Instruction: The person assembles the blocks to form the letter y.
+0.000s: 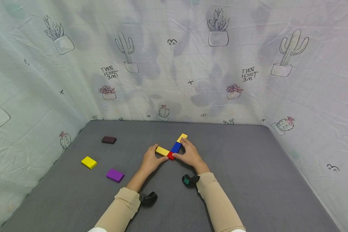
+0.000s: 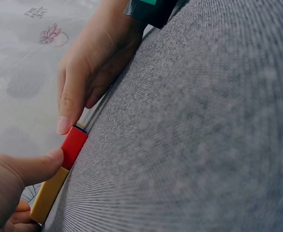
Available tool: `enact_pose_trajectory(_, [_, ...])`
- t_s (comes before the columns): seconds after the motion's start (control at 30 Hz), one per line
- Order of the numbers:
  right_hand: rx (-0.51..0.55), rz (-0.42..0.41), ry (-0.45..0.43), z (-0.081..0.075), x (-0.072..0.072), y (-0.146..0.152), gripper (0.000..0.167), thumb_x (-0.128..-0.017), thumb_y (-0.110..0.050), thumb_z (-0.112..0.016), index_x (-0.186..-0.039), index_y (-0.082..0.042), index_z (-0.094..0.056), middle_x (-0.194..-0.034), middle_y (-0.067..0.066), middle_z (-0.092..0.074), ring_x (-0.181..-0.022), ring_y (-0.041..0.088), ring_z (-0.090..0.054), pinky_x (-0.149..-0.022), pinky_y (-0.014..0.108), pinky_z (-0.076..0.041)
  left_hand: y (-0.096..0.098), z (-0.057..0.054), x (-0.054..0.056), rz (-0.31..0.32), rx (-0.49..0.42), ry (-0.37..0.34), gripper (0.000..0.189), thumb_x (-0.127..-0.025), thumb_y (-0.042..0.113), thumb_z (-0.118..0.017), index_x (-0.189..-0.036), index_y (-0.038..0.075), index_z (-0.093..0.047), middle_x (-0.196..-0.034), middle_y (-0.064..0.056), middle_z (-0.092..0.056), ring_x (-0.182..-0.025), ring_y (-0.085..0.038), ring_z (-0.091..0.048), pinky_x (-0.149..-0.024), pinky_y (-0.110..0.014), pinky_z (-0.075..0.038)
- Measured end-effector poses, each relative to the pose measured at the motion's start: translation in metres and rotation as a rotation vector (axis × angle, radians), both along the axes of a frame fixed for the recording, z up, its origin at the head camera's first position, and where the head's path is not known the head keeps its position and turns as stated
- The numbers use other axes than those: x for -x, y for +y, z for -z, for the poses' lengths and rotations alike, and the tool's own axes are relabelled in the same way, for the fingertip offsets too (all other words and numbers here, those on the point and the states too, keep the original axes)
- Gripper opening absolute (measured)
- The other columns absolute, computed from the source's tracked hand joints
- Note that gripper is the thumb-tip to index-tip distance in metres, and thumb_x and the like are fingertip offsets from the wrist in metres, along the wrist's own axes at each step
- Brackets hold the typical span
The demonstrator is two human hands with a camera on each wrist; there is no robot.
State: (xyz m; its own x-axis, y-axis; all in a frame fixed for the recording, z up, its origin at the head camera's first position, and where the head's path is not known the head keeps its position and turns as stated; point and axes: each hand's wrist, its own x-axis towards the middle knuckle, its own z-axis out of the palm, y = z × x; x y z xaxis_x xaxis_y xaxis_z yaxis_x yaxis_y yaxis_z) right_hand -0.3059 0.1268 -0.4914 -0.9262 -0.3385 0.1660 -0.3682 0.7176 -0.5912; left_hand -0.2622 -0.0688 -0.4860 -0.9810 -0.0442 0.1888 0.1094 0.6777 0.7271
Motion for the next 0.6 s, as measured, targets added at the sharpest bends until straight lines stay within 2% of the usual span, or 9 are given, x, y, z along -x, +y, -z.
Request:
enact_pose_trajectory(0.3, [0.006, -0.004, 0.009, 0.001, 0.000, 0.002, 0.083, -0.082, -0.046, -0.070, -0.144, -0.001, -0.038, -0.152, 0.018, -0.031, -0.138, 0.038, -0.031, -0.109, 0.056, -0.030, -0.002, -0.005, -0.002, 0.003, -0.023, 0.003, 0.077, -0.079, 0.030, -0.077, -0.137, -0.008, -0.043, -0.134, -0.027, -0.048, -0.122, -0.041, -0.049, -0.100, -0.052, -0.042])
enact_pose_trajectory(0.5, [0.013, -0.016, -0.005, 0.002, 0.000, 0.003, 0.083, -0.083, -0.046, -0.069, -0.145, -0.002, -0.037, -0.154, 0.017, -0.028, -0.140, 0.037, -0.029, -0.110, 0.055, -0.028, -0.010, -0.009, 0.000, -0.053, -0.059, 0.020, 0.075, -0.081, 0.027, -0.076, -0.138, -0.008, -0.040, -0.136, -0.028, -0.046, -0.125, -0.043, -0.046, -0.101, -0.054, -0.041])
enact_pose_trajectory(0.6, [0.021, -0.015, 0.004, 0.003, 0.000, 0.003, 0.081, -0.083, -0.044, -0.069, -0.144, -0.001, -0.037, -0.153, 0.018, -0.029, -0.139, 0.038, -0.030, -0.109, 0.056, -0.029, -0.013, -0.011, 0.002, -0.062, -0.058, 0.033, 0.073, -0.083, 0.026, -0.074, -0.138, -0.008, -0.040, -0.137, -0.028, -0.046, -0.125, -0.044, -0.045, -0.101, -0.054, -0.040])
